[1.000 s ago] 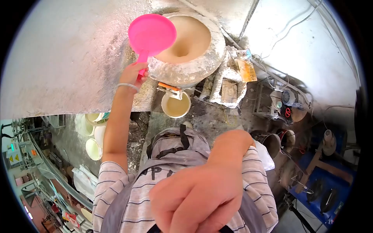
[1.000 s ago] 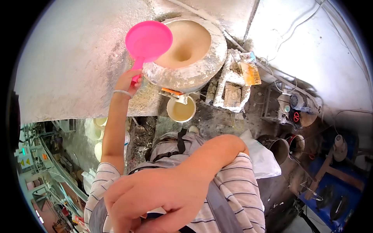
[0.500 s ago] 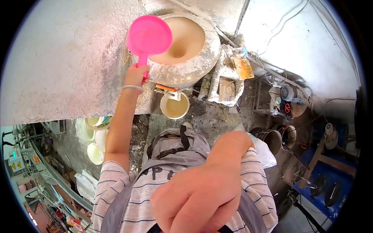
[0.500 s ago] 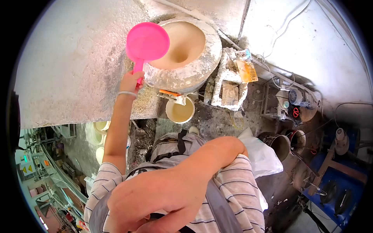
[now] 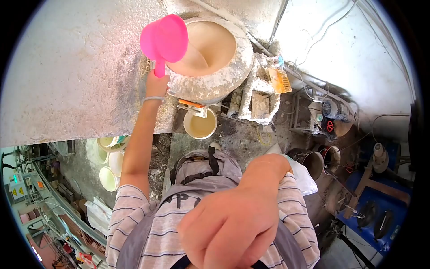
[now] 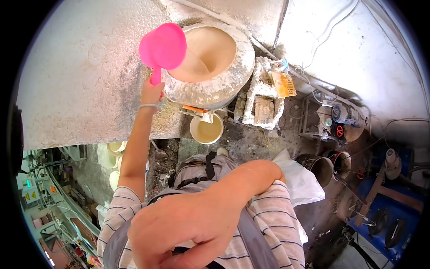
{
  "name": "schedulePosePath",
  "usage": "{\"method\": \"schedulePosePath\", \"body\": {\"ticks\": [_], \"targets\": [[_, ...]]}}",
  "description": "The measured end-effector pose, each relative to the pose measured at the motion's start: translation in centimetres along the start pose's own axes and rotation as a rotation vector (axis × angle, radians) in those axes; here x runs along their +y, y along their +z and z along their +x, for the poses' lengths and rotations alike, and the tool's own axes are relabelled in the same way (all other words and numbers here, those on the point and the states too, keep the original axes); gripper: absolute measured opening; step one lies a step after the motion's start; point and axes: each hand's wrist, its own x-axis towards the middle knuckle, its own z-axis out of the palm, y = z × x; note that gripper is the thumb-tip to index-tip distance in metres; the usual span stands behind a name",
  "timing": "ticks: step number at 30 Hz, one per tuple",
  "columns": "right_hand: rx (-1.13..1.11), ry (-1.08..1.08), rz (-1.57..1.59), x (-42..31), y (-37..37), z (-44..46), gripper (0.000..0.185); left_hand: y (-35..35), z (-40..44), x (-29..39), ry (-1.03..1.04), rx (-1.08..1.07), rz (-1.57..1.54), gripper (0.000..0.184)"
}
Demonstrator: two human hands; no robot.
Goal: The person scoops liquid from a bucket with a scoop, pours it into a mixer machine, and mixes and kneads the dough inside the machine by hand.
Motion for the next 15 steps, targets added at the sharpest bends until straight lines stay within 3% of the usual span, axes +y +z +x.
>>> {"method": "schedulePosePath", "body": {"ticks": [3, 5, 9, 12, 15], "targets": [[0.16, 0.071, 0.097, -0.5, 1.1, 0.5, 0.014, -1.1, 1.2, 0.4, -0.123, -0.097, -0.1, 0.019], [0.186, 0.062, 0.079, -0.4, 1.2, 0.7, 0.015, -1.8, 1.6, 0.5, -0.234, -0.153, -0.328, 0.021], [0.084, -0.023, 0.028, 0.4, 0.2, 1.3, 0.016, -3.4, 1.3, 1.6, -0.457, -0.296, -0.764, 0.018], [0.019, -0.074, -0.03, 2.0, 0.0, 1.3, 0.017, -4.6, 0.0, 1.4, -0.554, -0.372, -0.942, 0.022], [0.004, 0.01, -0.049, 2.1, 0.0, 1.7, 0.021, -6.4, -2.3, 0.5, -0.587, -0.443, -1.001, 0.026]]}}
